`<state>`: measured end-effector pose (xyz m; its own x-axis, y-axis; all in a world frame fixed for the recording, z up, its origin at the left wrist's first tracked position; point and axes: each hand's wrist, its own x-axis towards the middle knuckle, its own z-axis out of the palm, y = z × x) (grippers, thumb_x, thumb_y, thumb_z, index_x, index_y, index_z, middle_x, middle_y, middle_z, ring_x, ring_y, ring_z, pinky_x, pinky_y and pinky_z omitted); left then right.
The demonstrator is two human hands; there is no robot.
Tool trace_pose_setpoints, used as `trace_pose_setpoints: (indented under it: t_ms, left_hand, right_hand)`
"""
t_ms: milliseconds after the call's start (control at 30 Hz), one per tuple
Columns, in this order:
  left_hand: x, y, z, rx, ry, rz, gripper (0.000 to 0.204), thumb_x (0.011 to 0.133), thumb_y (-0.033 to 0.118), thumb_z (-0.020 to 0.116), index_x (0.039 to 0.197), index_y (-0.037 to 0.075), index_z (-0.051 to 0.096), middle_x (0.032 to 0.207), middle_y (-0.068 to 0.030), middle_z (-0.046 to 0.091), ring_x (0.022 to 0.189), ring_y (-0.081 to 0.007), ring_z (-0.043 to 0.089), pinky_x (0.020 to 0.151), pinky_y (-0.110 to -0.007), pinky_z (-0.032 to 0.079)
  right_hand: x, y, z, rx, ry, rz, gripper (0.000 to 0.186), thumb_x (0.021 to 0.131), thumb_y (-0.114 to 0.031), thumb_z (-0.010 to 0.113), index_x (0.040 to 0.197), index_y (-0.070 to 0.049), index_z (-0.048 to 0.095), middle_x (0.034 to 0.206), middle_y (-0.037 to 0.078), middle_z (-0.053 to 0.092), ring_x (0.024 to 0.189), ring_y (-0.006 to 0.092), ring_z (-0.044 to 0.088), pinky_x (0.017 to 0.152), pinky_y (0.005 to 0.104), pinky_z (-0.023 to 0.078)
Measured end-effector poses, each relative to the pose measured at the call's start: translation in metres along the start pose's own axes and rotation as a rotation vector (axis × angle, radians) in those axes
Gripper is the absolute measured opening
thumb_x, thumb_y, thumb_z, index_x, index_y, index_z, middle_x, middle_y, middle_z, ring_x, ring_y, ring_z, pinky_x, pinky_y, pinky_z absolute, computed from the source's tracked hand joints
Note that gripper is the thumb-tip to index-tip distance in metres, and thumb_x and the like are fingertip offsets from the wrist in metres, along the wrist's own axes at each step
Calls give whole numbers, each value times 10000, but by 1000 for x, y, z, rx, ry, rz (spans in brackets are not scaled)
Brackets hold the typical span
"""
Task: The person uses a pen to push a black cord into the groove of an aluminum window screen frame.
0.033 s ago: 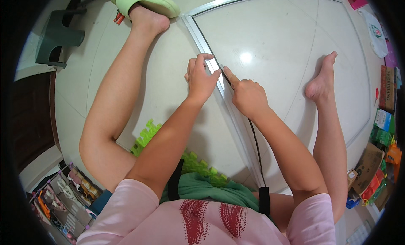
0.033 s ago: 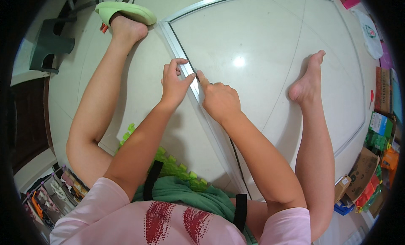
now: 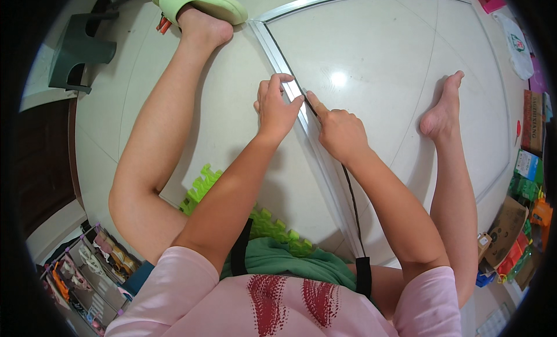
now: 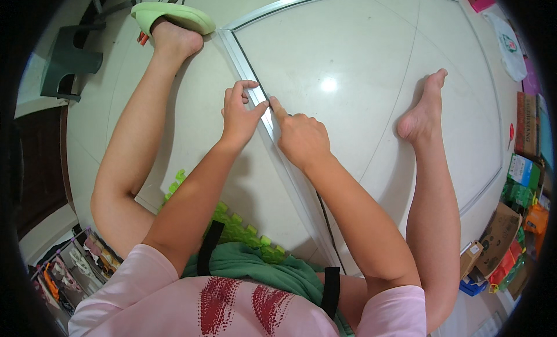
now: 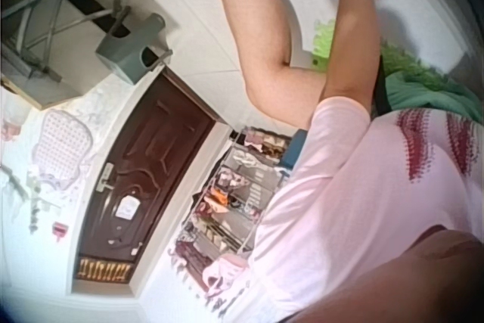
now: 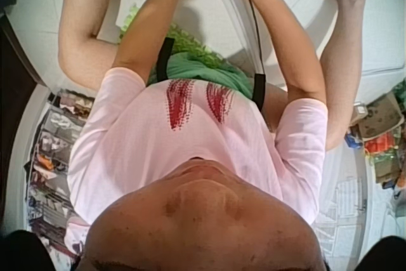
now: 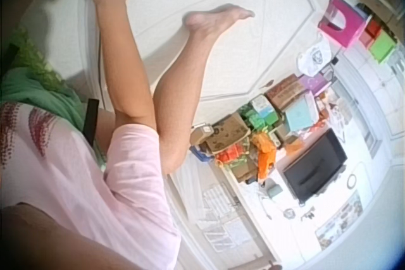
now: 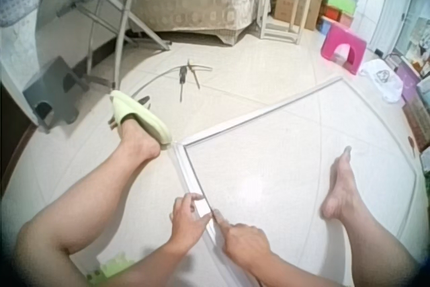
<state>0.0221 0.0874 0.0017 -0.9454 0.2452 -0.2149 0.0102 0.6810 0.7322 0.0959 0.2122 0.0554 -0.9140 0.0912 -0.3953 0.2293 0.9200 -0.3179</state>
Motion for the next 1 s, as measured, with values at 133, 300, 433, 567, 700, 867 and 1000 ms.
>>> trace_pose_setpoints:
  t_ms: [133, 300, 433, 567, 700, 867, 1000]
  left_hand:
    - [-1, 3, 2, 3, 2, -16, 429, 741, 182, 725, 1127, 184, 538, 1038, -14, 454, 957, -160, 469, 932, -358, 310]
    - [-2, -1, 3, 14, 21, -5, 413, 741, 177, 717, 1117, 189, 546, 1035, -11, 456, 953, -156, 467, 932, -354, 298]
    - [-1, -1, 5, 13, 25, -20, 417, 737, 178, 717, 1117, 195, 547, 1028, -13, 456, 950, -155, 467, 932, -355, 292]
    - [-1, -1, 1, -8, 11, 3, 405, 738, 172, 718, 1111, 179, 561, 1008, -25, 457, 936, -167, 475, 909, -351, 344]
    - [1, -8, -2, -81, 19, 47, 401, 729, 134, 725, 1103, 141, 582, 960, -33, 450, 877, -170, 471, 820, -316, 439]
    - [-8, 2, -3, -98, -7, -5, 382, 737, 89, 716, 1098, 117, 596, 901, -17, 419, 762, -131, 431, 737, -282, 445]
    - [-14, 6, 0, -177, -42, -84, 344, 758, 85, 690, 1087, 126, 599, 861, -8, 436, 712, -130, 451, 671, -283, 438]
  right_hand:
    - [3, 0, 4, 26, 26, -19, 680, 734, 0, 507, 1387, -184, 466, 649, 165, 615, 578, 314, 604, 548, 410, 496]
    - [8, -15, -11, -18, -55, 9, 660, 738, -2, 512, 1378, -159, 473, 653, 162, 620, 602, 312, 618, 569, 404, 505]
    - [12, -15, -1, -85, -5, -23, 622, 766, -17, 518, 1370, -161, 481, 664, 150, 632, 612, 308, 623, 589, 403, 508]
    - [-3, -1, -3, 57, -15, 9, 563, 813, -44, 506, 1361, -172, 492, 692, 156, 639, 634, 318, 623, 597, 414, 501]
    - [-11, 1, 2, 294, 15, 65, 511, 854, -72, 493, 1355, -175, 499, 748, 192, 641, 693, 357, 613, 660, 438, 484]
    - [-12, -1, -1, 429, -6, 113, 493, 867, -75, 490, 1352, -163, 500, 775, 225, 637, 726, 388, 604, 725, 452, 468]
    - [-11, -2, -3, 424, -25, 107, 477, 874, -75, 479, 1343, -156, 510, 788, 236, 635, 739, 393, 605, 732, 453, 464]
